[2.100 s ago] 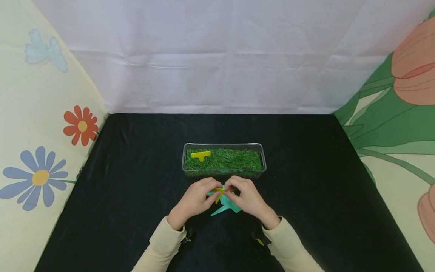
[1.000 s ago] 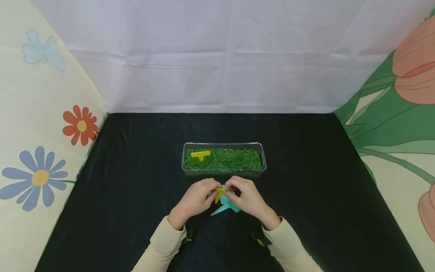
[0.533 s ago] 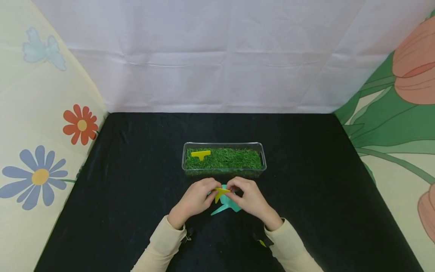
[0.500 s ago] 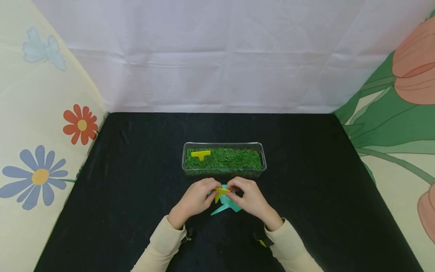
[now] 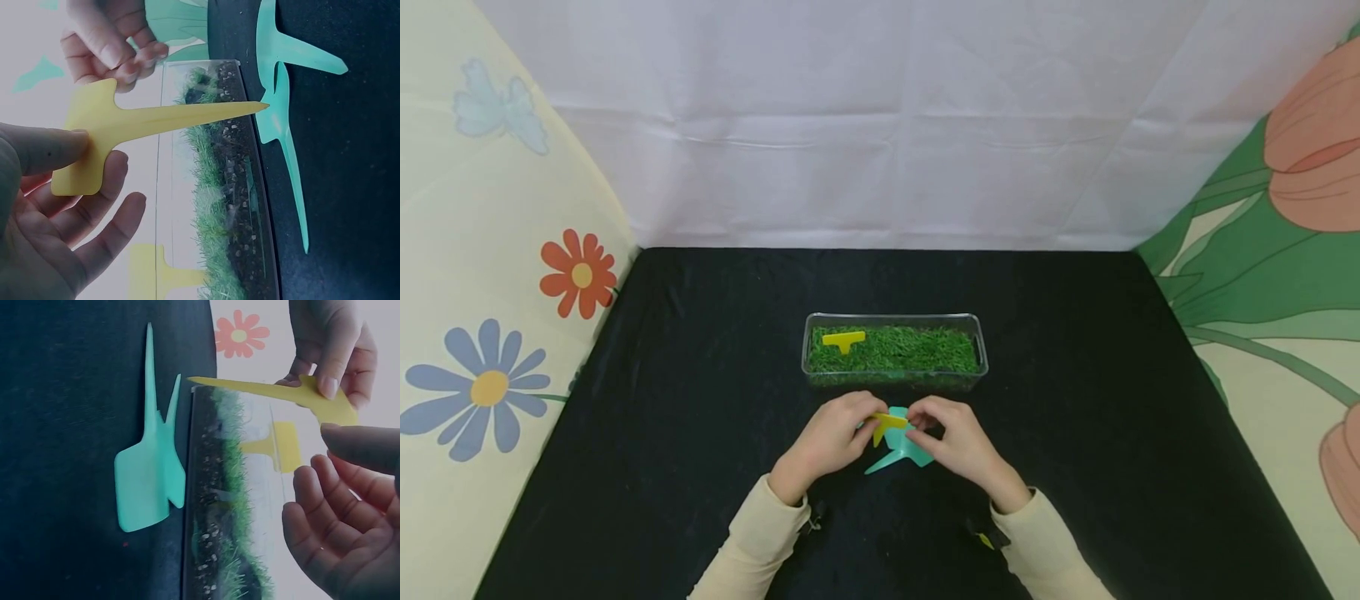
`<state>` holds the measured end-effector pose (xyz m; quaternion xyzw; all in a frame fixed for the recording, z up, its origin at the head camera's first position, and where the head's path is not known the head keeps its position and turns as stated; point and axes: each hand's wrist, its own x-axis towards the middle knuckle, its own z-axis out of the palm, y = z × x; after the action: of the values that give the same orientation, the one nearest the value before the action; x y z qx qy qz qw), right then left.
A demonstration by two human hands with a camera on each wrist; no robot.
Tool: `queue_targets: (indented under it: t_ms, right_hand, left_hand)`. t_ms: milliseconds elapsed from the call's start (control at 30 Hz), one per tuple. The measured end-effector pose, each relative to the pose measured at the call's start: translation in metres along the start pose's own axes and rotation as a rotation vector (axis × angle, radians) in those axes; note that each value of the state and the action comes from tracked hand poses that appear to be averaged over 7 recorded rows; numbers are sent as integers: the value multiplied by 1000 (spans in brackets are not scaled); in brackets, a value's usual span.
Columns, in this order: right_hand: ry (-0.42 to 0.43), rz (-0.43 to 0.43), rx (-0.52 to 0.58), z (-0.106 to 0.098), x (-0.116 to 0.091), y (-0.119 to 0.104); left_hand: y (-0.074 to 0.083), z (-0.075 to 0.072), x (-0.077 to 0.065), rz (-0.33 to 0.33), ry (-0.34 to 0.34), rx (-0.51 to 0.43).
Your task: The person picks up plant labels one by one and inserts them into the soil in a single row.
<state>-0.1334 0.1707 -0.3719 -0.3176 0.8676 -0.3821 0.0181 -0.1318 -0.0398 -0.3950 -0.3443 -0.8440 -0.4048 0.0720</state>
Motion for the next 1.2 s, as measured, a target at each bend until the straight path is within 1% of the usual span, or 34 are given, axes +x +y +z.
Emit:
queue_targets:
  t_ms: [300, 500, 667, 833, 1000, 1200]
  right_hand:
    - [-42, 50, -20, 1, -6, 6]
    - [-94, 121, -41, 3, -10, 11]
    - [-135, 168, -72, 6, -15, 16]
    - [-160, 182, -59, 7, -17, 20]
    - [-177, 204, -53, 8, -18, 23]
    - [-190, 212, -49, 9, -19, 24]
  left_hand:
    - [1, -1, 0, 6, 15, 6]
    - [1, -3, 1, -3, 15, 11]
    - [4, -5, 2, 13, 29, 7]
    - [5, -8, 4, 33, 38, 10]
    - [5, -11, 7, 57, 62, 23]
    - [5, -14, 9, 63, 87, 21]
